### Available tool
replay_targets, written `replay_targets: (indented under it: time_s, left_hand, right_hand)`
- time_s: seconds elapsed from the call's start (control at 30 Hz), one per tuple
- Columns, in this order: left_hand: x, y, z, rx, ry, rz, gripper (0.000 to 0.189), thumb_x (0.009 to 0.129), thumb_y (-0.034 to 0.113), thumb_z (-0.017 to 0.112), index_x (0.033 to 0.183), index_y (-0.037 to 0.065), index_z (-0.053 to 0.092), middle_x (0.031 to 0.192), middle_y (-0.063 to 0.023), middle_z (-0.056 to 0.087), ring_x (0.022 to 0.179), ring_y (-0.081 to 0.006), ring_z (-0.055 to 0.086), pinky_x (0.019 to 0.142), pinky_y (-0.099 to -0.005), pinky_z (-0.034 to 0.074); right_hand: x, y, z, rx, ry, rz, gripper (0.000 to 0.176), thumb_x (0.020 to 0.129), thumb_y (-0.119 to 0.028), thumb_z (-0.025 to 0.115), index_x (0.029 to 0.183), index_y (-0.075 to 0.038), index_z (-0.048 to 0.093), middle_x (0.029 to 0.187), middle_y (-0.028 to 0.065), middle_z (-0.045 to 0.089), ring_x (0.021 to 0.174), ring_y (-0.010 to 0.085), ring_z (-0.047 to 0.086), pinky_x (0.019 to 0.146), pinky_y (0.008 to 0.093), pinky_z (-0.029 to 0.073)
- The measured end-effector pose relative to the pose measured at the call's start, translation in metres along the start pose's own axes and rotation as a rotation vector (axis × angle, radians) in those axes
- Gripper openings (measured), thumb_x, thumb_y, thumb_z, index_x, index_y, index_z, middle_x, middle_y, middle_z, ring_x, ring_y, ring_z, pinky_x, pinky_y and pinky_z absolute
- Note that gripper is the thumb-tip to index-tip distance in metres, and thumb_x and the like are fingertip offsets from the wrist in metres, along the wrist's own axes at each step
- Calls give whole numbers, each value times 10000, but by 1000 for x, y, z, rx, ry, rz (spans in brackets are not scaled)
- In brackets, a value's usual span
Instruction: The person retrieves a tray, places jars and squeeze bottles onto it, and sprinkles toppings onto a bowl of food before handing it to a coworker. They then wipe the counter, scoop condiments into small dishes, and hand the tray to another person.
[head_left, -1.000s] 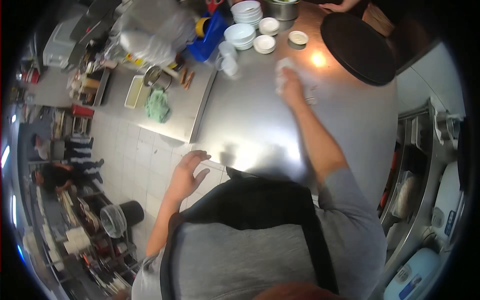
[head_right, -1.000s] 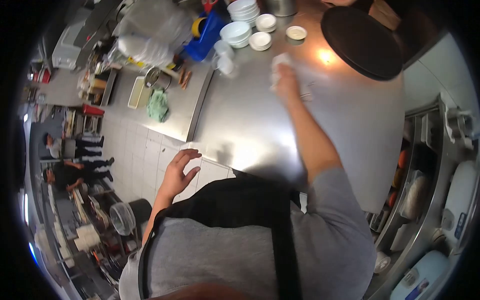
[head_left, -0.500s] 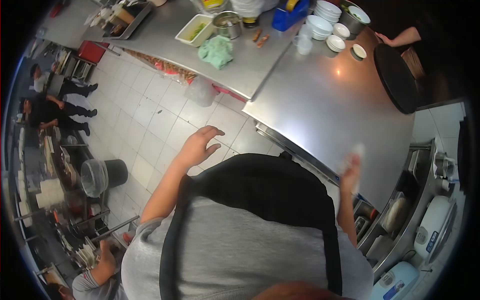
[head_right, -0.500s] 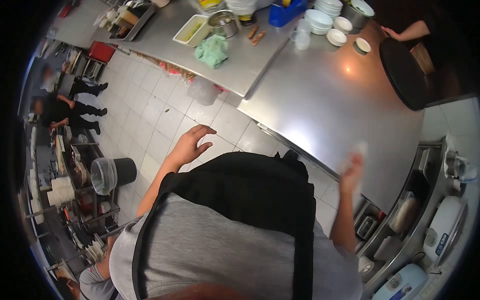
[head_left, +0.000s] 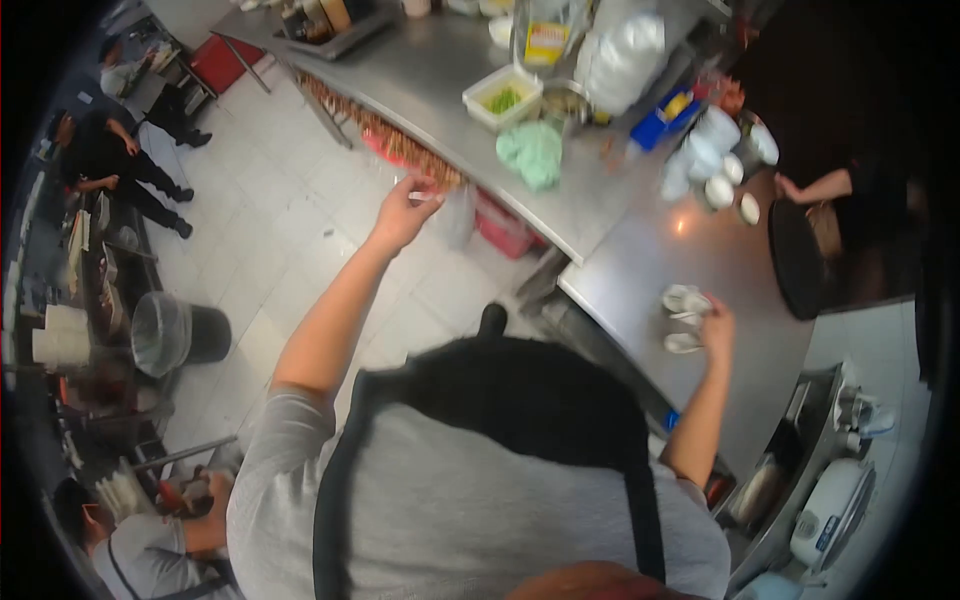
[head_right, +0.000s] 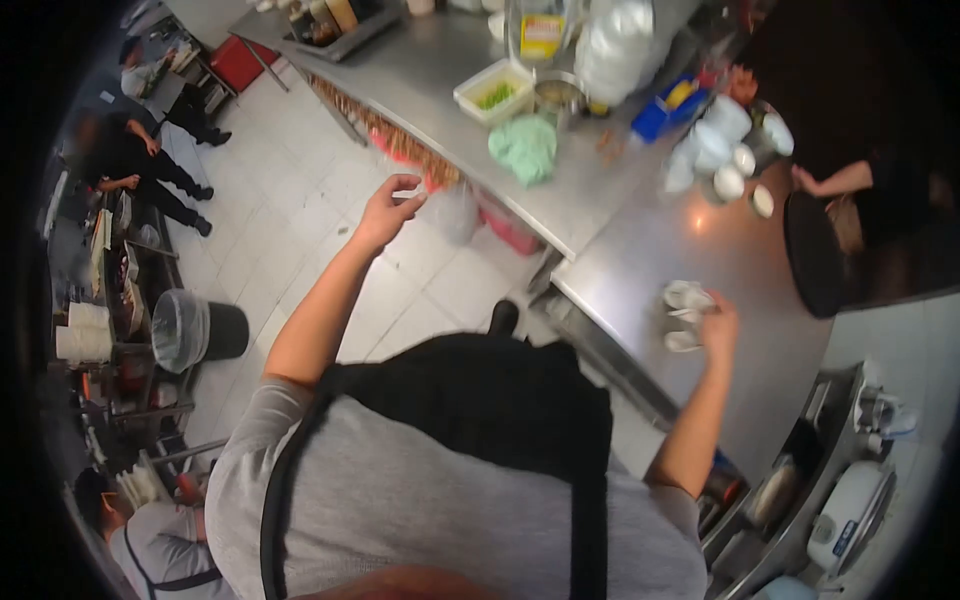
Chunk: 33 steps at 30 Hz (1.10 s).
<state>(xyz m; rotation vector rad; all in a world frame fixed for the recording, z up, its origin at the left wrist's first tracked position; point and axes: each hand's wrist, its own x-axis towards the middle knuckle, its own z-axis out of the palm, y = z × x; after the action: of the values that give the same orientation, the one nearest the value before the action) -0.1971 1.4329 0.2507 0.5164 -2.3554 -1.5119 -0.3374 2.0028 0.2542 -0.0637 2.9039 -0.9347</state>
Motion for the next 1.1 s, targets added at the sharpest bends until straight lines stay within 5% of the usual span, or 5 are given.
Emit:
replay_targets:
  time_s: [0.03,0.27,0.47,0.7,1.1]
  left_hand:
    - [35,8,6,-10,65,63,385,789,205,684,1091,5,553,998,-129,614,896,-203,599,784,-329,489]
    - [205,42,50,393,286,226,461,779,316,664,1102,7,554,1038,-192,568,933,-316,579,814,-382,474]
    - [250,35,55,436,47,85,248,730,202,674,893,32,596,837,-190,630,829,-361,608,752,-433,489]
    - [268,9,22,323,67,194,164,767,161,582,785,4,538,712,-222,603,683,-401,594,615,-452,471]
    - [210,-14,-220,330,236,-6,121,782,81,573,749,16,477,570,-155,560,470,-238,541,464,-345,414]
  right_hand:
    - [14,-40,25,-249,255,-209,369,816,-116,508,1167,-21,576,1173,195,563,1081,286,548,937,366,418]
    - [100,-257,189,162,-55,-739,420,820,-202,601,1216,-75,543,1287,186,491,1207,329,447,1023,390,349]
    - [91,-303,227,-80,-175,-779,449,755,-158,626,1195,-104,555,1019,164,527,957,337,507,875,430,419]
    - [86,-270,261,-161,-7,-827,551,756,-186,623,1259,-22,469,1395,225,309,1310,408,271,1068,463,263]
    - [254,-518,403,-208,1,-598,580,875,-287,494,1366,-23,333,1453,236,208,1353,408,169,1092,487,175]
